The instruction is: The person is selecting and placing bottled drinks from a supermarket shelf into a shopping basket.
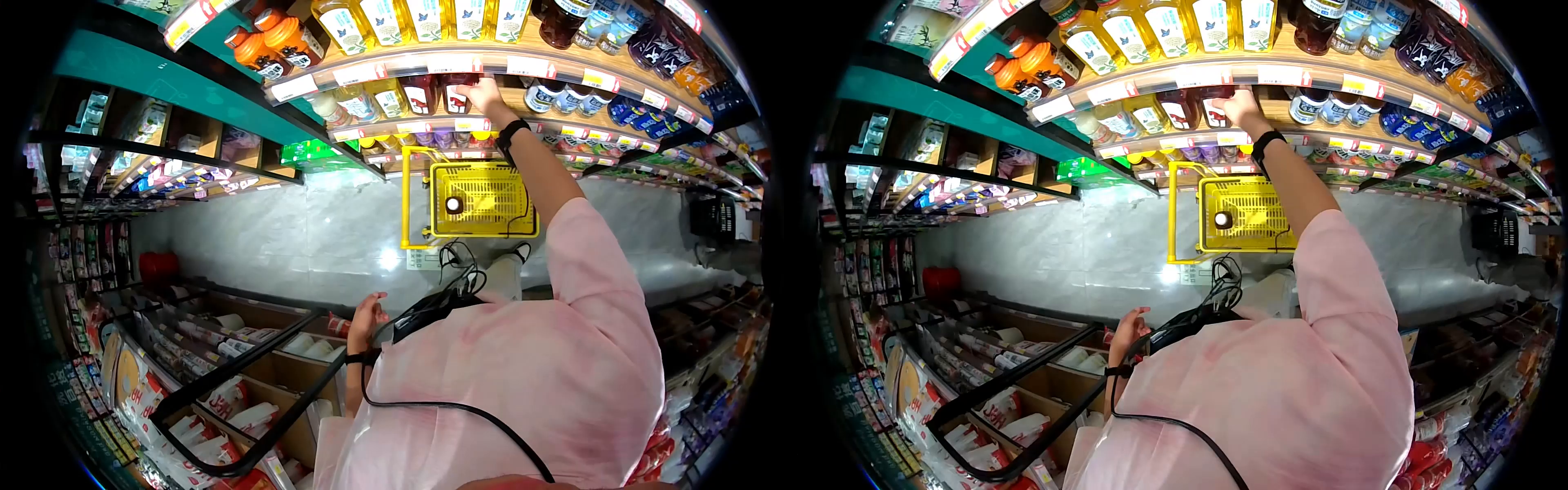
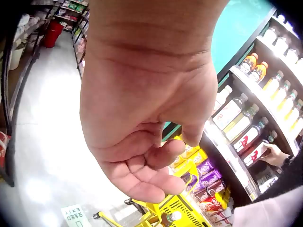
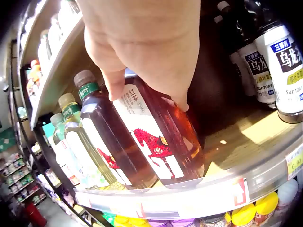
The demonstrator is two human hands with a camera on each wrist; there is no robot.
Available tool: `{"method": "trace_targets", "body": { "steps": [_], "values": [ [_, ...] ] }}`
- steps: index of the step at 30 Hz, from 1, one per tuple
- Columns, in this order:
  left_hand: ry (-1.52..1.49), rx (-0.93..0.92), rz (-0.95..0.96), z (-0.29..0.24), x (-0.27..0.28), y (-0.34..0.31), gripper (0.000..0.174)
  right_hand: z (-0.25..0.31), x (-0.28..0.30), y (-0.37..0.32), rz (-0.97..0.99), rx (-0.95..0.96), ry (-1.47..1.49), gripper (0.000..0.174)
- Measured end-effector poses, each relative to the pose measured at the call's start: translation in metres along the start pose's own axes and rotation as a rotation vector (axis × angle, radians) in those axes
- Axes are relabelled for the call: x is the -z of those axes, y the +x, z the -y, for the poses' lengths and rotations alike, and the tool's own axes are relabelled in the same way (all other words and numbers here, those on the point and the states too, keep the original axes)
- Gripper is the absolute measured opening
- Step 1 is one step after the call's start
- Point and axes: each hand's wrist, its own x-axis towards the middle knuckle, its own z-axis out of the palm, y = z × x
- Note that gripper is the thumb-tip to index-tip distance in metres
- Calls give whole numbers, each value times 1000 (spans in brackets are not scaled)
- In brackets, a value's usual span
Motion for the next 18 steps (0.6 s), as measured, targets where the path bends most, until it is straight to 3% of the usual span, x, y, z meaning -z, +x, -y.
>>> {"method": "trace_targets", "body": {
  "steps": [3,4,10,12,13,15,16,17,18],
  "values": [
    [48,-58,28,0,2,-1,42,3,-5,-3,-64,62,-216,37],
    [47,-59,26,2,3,-2,42,0,-11,-4,-190,117,-316,31],
    [190,-59,-33,23,3,3,38,15,-10,-10,-82,196,-70,31],
    [248,-44,-66,34,7,1,35,21,-11,-23,-13,224,81,41],
    [250,-24,-65,33,5,-5,35,21,-9,-26,26,139,3,56],
    [174,59,-127,32,0,-16,33,11,-17,-57,-414,246,-304,70],
    [200,57,-135,47,12,-9,33,6,-15,-85,-383,208,-155,77],
    [244,96,-177,63,24,0,33,-26,-19,-96,-461,362,-255,70],
    [257,80,-196,88,41,10,34,-45,-21,-128,-422,449,-377,60]
  ]
}}
